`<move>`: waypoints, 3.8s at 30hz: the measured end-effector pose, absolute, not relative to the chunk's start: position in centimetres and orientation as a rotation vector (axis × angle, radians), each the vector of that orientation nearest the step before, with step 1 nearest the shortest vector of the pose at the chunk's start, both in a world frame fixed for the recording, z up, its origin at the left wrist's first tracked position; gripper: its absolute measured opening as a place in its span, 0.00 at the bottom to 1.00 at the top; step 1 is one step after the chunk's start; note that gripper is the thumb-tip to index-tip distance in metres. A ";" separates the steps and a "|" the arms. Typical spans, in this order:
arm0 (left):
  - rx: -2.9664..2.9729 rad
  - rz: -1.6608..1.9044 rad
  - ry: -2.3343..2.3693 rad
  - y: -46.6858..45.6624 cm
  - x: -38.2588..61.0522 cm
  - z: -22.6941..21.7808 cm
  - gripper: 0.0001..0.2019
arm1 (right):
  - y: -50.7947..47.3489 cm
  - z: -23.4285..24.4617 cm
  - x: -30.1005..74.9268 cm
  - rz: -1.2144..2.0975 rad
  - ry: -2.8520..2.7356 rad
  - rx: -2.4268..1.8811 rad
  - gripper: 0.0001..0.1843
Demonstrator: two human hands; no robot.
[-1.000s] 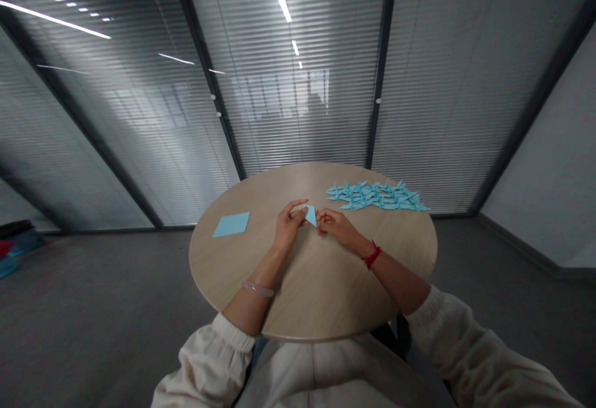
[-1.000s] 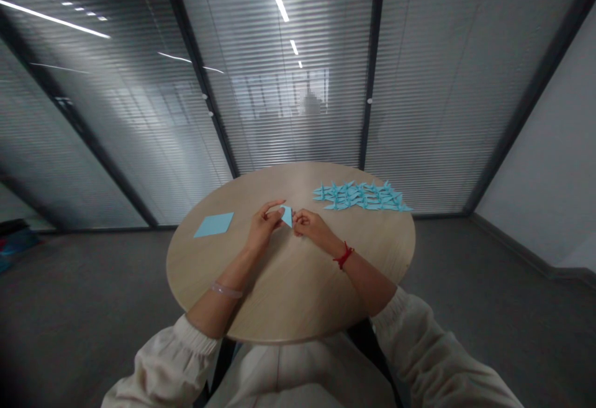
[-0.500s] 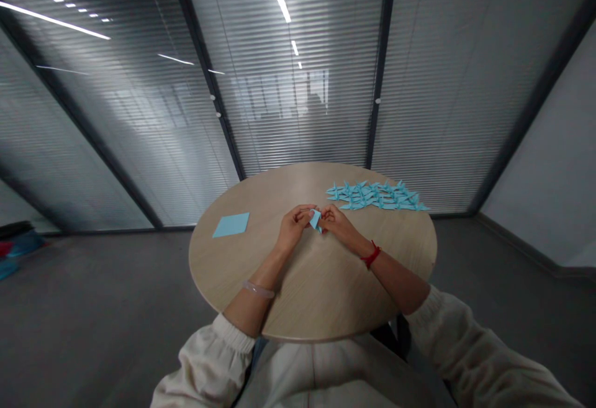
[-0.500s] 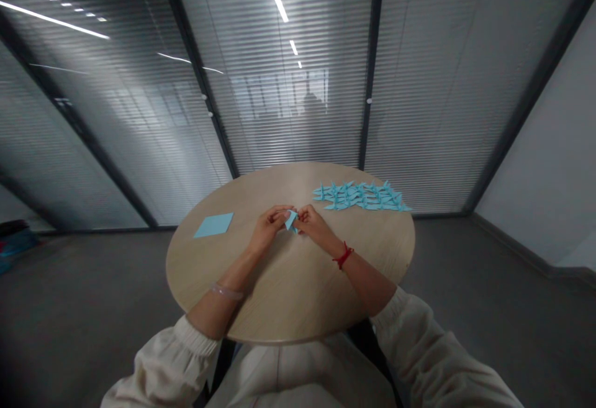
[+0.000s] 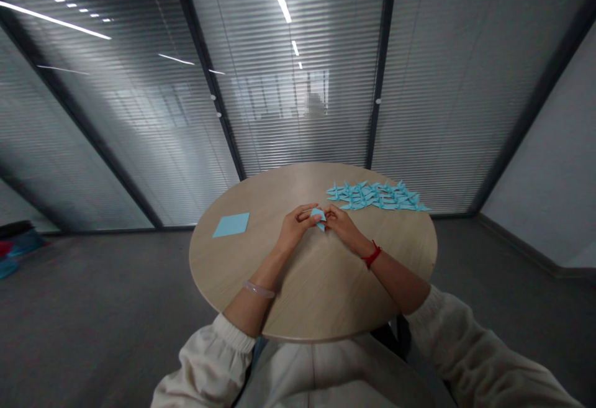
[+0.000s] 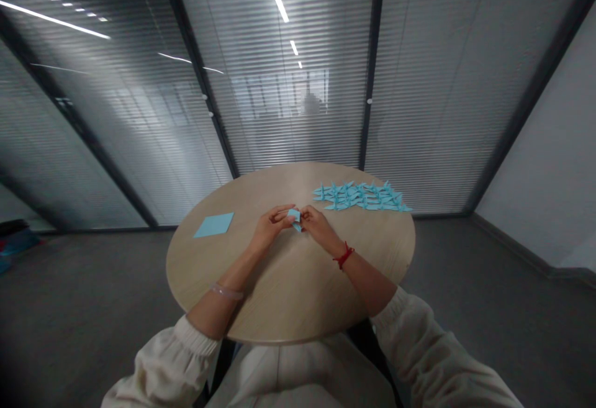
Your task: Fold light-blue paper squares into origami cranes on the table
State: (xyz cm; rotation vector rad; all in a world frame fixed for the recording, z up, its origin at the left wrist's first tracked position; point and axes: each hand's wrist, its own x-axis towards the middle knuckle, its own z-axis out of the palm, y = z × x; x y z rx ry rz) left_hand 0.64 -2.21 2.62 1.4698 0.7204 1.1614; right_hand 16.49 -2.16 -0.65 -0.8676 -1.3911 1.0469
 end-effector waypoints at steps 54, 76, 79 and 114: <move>1.462 1.172 0.905 -1.3 0.3 1.9 0.21 | -2.6 -0.2 16.7 0.811 -1.461 -0.909 0.18; 1.513 1.291 0.866 -1.1 0.4 1.4 0.20 | -3.1 0.5 16.7 1.040 -1.276 -0.843 0.19; 1.525 1.297 0.889 -0.9 0.3 1.4 0.18 | -3.2 0.6 16.7 0.991 -1.238 -0.881 0.19; 1.353 1.291 0.916 -0.9 0.0 1.7 0.23 | -3.1 -0.4 16.7 0.390 -1.884 -0.823 0.24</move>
